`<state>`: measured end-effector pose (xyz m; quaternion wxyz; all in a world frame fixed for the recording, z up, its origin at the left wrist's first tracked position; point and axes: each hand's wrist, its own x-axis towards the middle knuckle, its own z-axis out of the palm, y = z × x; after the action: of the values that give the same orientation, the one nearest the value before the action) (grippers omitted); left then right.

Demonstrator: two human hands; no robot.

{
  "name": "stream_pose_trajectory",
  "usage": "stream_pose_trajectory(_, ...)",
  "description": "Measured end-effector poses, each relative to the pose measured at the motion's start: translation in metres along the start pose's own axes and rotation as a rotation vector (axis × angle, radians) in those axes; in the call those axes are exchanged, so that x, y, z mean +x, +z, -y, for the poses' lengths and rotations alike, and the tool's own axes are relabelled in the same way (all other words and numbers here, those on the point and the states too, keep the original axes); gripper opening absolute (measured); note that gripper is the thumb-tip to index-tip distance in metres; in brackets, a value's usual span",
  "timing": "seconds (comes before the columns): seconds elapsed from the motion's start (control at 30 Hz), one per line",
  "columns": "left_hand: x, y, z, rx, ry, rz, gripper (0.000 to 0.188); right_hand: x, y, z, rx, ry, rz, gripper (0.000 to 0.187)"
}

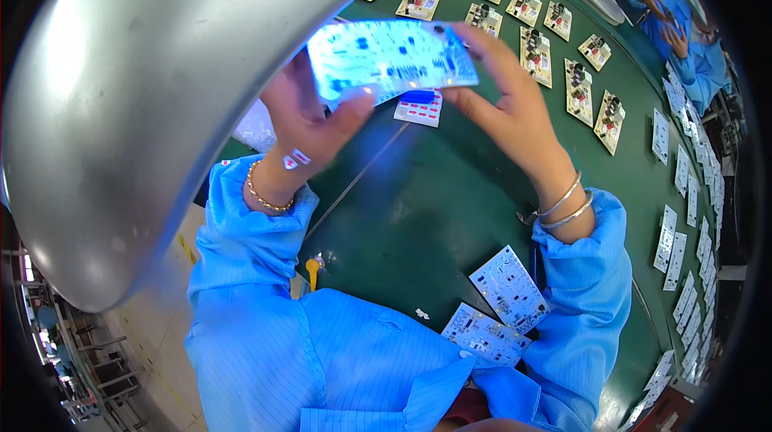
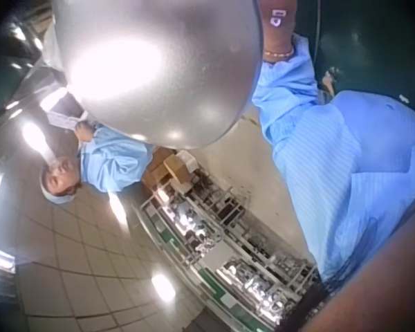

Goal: Inspecting and assembling electronic components onto printed circuit boards at a factory workbench.

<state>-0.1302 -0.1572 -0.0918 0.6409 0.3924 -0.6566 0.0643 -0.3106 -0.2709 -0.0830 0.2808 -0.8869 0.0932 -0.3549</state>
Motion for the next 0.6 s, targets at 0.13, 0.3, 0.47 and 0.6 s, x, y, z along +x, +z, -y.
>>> stream_pose_trajectory(0.13,-0.006,-0.003,0.016,-0.322,-0.115,-0.071,0.06,0.002,-0.009,0.015,-0.162,-0.179,-0.18,0.059)
stream_pose_trajectory(0.3,-0.009,0.008,0.025,-0.541,-0.234,-0.168,0.053,0.002,-0.009,0.02,-0.264,-0.394,-0.27,0.06)
stream_pose_trajectory(0.47,-0.006,0.01,0.031,-0.529,-0.704,0.114,0.052,-0.006,-0.011,0.029,-0.339,-0.232,-0.293,0.057)
stream_pose_trajectory(0.6,0.0,0.01,0.021,-0.896,-1.237,0.336,0.055,-0.007,-0.016,0.031,-0.424,-0.099,-0.24,0.054)
